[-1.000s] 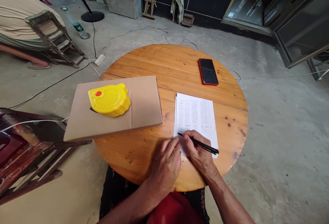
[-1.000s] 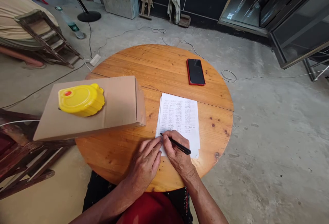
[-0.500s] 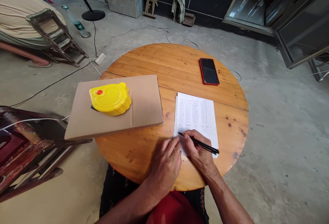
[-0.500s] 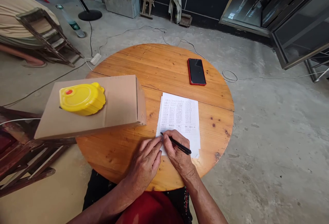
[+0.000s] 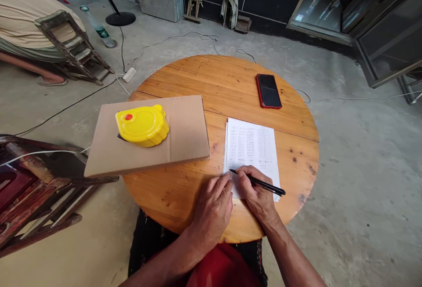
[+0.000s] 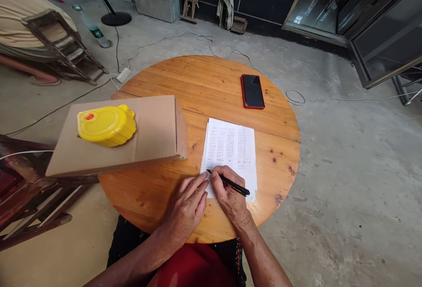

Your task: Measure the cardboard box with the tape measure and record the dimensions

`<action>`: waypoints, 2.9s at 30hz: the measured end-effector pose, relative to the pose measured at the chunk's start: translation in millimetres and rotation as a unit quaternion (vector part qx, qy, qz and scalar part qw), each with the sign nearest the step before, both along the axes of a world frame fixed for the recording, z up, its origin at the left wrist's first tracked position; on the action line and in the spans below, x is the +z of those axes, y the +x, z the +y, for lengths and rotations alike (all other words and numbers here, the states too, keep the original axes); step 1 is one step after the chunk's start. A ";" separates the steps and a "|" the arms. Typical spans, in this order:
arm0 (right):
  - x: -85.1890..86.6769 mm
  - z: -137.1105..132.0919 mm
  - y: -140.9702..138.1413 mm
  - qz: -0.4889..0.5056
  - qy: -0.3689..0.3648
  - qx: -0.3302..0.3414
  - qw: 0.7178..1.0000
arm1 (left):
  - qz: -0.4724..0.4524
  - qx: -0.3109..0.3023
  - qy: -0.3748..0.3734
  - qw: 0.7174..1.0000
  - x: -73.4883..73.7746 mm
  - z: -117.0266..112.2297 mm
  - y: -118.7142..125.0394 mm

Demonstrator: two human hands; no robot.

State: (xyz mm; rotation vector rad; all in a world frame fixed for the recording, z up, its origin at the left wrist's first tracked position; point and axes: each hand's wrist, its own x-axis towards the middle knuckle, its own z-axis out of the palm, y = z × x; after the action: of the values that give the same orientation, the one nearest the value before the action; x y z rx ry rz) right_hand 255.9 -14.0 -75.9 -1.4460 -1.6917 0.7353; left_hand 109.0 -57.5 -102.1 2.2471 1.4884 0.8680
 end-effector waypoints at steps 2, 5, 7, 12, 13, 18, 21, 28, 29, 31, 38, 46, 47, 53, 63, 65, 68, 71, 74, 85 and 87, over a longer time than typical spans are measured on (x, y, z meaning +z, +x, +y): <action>-0.3 -0.6 0.2 0.003 -0.005 -0.011 1.000 | -0.002 -0.001 0.000 1.000 -1.2 -0.6 -0.2; -1.3 -0.9 -0.1 0.003 -0.006 -0.018 1.000 | -0.001 -0.001 -0.001 1.000 -0.6 -0.8 -0.3; -1.6 -0.7 -0.5 0.001 -0.005 -0.020 1.000 | 0.000 0.001 0.000 1.000 0.8 -0.4 -0.4; 0.2 -0.4 -1.4 -0.006 -0.004 -0.013 1.000 | -0.001 -0.001 -0.004 1.000 2.4 1.0 -0.5; 0.6 -0.3 -1.5 -0.008 -0.003 -0.012 1.000 | -0.002 -0.001 -0.005 1.000 2.2 1.1 -0.5; 1.0 0.2 -1.8 -0.016 0.005 -0.004 1.000 | -0.007 -0.001 -0.003 1.000 2.0 0.7 -0.1; 1.1 0.1 -1.3 -0.011 0.008 0.004 1.000 | -0.007 0.000 -0.001 1.000 3.1 0.7 0.1; 2.0 -0.6 -0.7 -0.002 -0.008 -0.010 1.000 | -0.005 0.002 -0.004 1.000 2.3 1.0 0.1; 1.8 -0.4 -1.0 -0.003 -0.008 -0.010 1.000 | -0.006 0.001 -0.005 1.000 2.2 0.9 0.1; 1.6 0.1 -1.7 -0.007 -0.005 -0.007 1.000 | -0.009 0.000 -0.004 1.000 2.4 0.7 0.1; 0.5 -0.7 -0.2 -0.017 0.000 -0.014 1.000 | -0.010 -0.003 -0.002 1.000 3.9 1.5 -0.5; -4.3 -2.5 1.6 0.011 -0.006 -0.054 0.998 | -0.008 -0.008 0.006 1.000 5.9 3.6 -0.5; -4.4 -2.5 1.5 0.010 -0.007 -0.056 0.998 | -0.007 -0.009 0.003 1.000 6.4 3.9 -0.4; -5.3 -2.2 1.4 0.009 -0.007 -0.049 0.999 | 0.001 -0.002 -0.009 1.000 5.3 2.3 0.4; -3.7 -1.2 0.4 -0.002 -0.001 -0.039 0.999 | -0.004 -0.003 -0.010 1.000 6.9 2.1 -0.6; -3.2 -1.1 0.2 -0.002 -0.001 -0.034 0.999 | -0.005 -0.003 -0.010 1.000 8.1 2.5 -0.3; -3.2 -1.2 -0.2 -0.003 -0.001 -0.030 1.000 | -0.005 -0.003 -0.008 1.000 9.1 3.2 0.1; -4.0 -1.3 -0.4 -0.008 0.000 -0.040 0.999 | -0.007 -0.003 -0.006 1.000 9.3 4.1 0.5; -4.9 -1.4 -0.2 -0.007 0.000 -0.053 0.999 | -0.006 -0.003 -0.006 1.000 9.3 4.9 0.6; -5.7 -1.5 1.7 -0.009 0.003 -0.028 1.000 | -0.008 -0.005 -0.016 1.000 7.9 1.9 0.2; -5.8 -1.9 1.6 -0.009 0.004 -0.037 0.999 | -0.006 -0.004 -0.017 1.000 8.0 2.3 0.4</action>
State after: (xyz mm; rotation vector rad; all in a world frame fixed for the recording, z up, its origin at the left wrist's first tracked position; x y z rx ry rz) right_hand 257.5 -15.9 -81.7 -1.5051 -1.6434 0.6763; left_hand 109.5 -55.2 -94.1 2.2177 1.4758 0.8461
